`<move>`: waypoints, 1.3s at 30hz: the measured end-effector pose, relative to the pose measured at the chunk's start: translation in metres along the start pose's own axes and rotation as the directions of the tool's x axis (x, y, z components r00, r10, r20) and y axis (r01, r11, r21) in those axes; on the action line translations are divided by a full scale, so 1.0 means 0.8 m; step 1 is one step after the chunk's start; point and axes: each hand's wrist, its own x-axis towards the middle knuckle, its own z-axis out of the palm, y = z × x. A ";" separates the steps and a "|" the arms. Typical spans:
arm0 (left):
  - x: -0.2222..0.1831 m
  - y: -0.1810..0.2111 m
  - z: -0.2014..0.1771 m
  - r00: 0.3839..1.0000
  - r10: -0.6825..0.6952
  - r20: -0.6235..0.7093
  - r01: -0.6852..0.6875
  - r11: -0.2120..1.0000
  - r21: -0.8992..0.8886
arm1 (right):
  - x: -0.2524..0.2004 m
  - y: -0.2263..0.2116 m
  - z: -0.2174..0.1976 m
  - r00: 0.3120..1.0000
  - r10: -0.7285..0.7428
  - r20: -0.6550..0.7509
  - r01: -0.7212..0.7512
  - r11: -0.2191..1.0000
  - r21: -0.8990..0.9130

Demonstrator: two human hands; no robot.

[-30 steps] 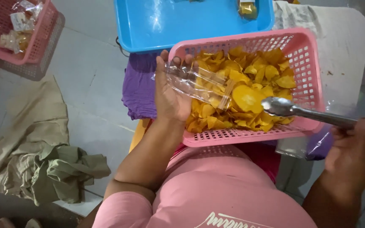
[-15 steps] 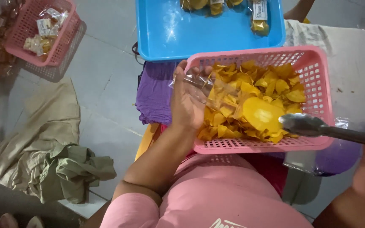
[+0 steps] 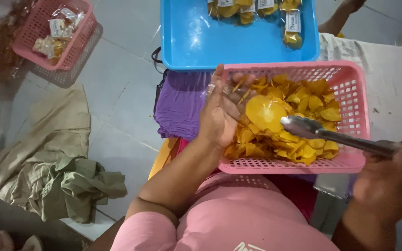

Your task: Manually packing fried chips into small plastic bags, adding labels, and organizing them in a tray.

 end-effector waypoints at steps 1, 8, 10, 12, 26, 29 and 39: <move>0.000 0.000 0.002 1.000 0.001 -0.011 0.000 1.000 0.029 | -0.002 0.000 0.006 0.998 0.067 0.003 -0.067 0.992 0.106; -0.006 0.002 0.014 0.996 -0.039 0.086 0.037 0.999 0.024 | -0.028 -0.023 0.069 0.975 0.223 0.005 -0.211 0.915 0.344; -0.012 0.006 0.025 0.995 -0.068 0.072 0.066 0.997 0.033 | -0.032 -0.018 0.073 0.975 0.222 0.011 -0.211 0.910 0.357; -0.017 0.007 0.031 0.993 -0.102 0.058 0.100 0.994 0.041 | -0.037 -0.021 0.079 0.975 0.223 0.012 -0.211 0.905 0.368; -0.023 0.004 0.036 0.977 -0.191 0.094 0.181 0.978 0.108 | -0.036 -0.058 0.116 0.897 0.441 -0.016 -0.386 0.802 0.455; -0.020 0.001 0.033 0.979 -0.188 0.080 0.177 0.976 0.123 | -0.038 -0.041 0.107 0.883 0.469 -0.024 -0.403 0.783 0.474; -0.015 0.003 0.036 0.976 -0.216 0.009 0.212 0.965 0.154 | -0.037 -0.041 0.113 0.867 0.498 -0.017 -0.420 0.747 0.515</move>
